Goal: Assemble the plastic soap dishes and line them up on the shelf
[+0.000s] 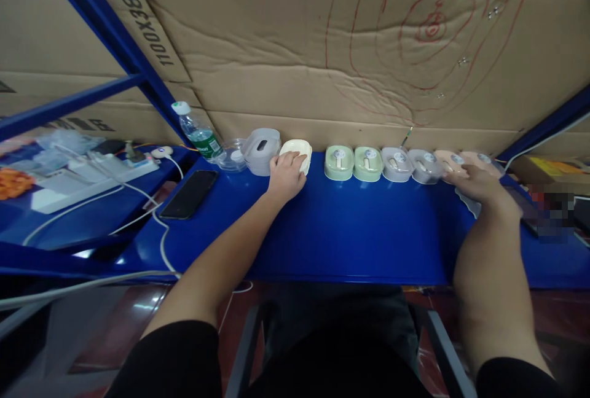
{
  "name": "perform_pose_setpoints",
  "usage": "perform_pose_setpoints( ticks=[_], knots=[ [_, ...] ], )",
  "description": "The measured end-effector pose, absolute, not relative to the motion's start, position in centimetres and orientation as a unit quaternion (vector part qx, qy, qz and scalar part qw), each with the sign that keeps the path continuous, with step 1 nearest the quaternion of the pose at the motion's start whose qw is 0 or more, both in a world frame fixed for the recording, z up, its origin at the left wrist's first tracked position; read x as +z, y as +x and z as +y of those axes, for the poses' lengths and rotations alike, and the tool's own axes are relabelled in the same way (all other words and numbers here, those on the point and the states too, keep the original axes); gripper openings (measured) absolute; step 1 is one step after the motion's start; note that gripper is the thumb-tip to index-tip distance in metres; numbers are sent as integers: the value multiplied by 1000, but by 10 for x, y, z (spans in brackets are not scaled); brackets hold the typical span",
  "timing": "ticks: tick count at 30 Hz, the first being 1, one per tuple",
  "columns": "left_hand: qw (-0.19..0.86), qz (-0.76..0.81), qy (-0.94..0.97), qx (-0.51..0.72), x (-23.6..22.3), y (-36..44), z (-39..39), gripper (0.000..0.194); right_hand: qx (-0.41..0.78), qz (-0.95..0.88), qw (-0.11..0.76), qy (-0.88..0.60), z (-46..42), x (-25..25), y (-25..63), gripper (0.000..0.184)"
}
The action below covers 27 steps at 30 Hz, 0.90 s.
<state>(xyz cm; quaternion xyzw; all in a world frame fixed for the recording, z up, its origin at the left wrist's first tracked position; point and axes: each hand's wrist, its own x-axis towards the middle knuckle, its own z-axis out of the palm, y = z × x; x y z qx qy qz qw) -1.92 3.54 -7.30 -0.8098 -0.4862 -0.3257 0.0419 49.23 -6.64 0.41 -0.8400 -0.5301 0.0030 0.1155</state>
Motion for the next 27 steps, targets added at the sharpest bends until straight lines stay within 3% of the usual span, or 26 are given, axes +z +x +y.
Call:
perform_pose_setpoints(
  ticks=[3, 11, 15, 23, 27],
  knots=[
    [33, -485, -808, -333, -73, -20, 35, 53, 83, -523, 126, -839, -65, 7, 475, 90],
    [28, -484, -809, -332, -74, -23, 35, 47, 38, -550, 141, -822, -78, 27, 449, 91],
    [25, -469, -811, -348, -72, -20, 32, 44, 43, -551, 103, -827, -79, 25, 457, 90],
    [21, -451, -822, -348, -69, -21, 25, 42, 76, -643, 48, -761, -77, 19, 442, 65],
    [20, -445, -828, -341, -68, -23, 24, 47, 127, -729, 117, -662, -85, 24, 404, 71]
  ],
)
